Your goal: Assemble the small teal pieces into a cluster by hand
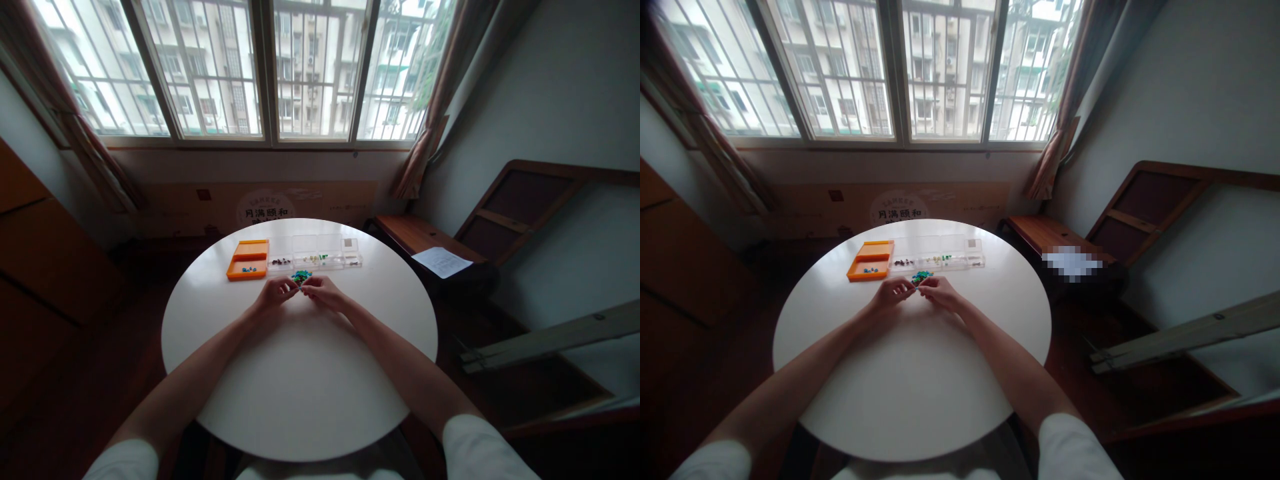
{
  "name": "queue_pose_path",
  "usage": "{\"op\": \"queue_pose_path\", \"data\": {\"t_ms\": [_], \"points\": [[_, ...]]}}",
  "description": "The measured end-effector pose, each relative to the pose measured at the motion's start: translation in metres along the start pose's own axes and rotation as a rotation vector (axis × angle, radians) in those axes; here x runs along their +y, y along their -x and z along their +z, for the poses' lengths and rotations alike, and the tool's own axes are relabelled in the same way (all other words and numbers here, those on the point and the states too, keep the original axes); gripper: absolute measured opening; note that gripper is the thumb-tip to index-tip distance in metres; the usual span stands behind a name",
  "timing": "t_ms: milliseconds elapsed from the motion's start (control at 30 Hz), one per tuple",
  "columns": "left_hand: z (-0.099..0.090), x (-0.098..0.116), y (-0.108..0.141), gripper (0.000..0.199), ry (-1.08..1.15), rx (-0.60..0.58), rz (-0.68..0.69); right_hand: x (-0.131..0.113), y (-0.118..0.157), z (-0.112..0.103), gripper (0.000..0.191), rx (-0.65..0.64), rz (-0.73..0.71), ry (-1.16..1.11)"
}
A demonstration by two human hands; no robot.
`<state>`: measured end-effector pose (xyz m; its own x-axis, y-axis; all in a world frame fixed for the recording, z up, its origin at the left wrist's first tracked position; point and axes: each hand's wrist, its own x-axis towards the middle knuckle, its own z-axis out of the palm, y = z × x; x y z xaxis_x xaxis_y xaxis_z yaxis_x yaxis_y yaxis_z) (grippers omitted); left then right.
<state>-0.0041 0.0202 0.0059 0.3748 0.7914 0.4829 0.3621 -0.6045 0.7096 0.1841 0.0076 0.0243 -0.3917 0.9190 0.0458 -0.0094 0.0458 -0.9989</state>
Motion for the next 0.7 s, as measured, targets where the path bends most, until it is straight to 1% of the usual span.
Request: {"op": "queue_pose_path", "data": {"t_ms": [167,333,533,700], "points": [[-0.0002,-0.0024,-0.0004,0.021,-0.011,0.009,0.0,0.0016,-0.0013,-0.0005,0.032,0.007,0.0,-0.001],[0.0005,-0.0039,-0.0006,0.017,-0.012,0.011,0.006,0.0014,-0.0012,-0.0009,0.031,0.001,0.003,0.002],[0.0004,-0.0017,-0.0001,0.013,-0.017,0.025,0.008,0.0014,-0.0007,-0.0012,0.031,-0.001,-0.007,0.008],[-0.0002,0.0005,0.0001,0.013,-0.02,0.027,0.01,0.0018,-0.0014,-0.0011,0.032,0.01,0.013,0.013]]}}
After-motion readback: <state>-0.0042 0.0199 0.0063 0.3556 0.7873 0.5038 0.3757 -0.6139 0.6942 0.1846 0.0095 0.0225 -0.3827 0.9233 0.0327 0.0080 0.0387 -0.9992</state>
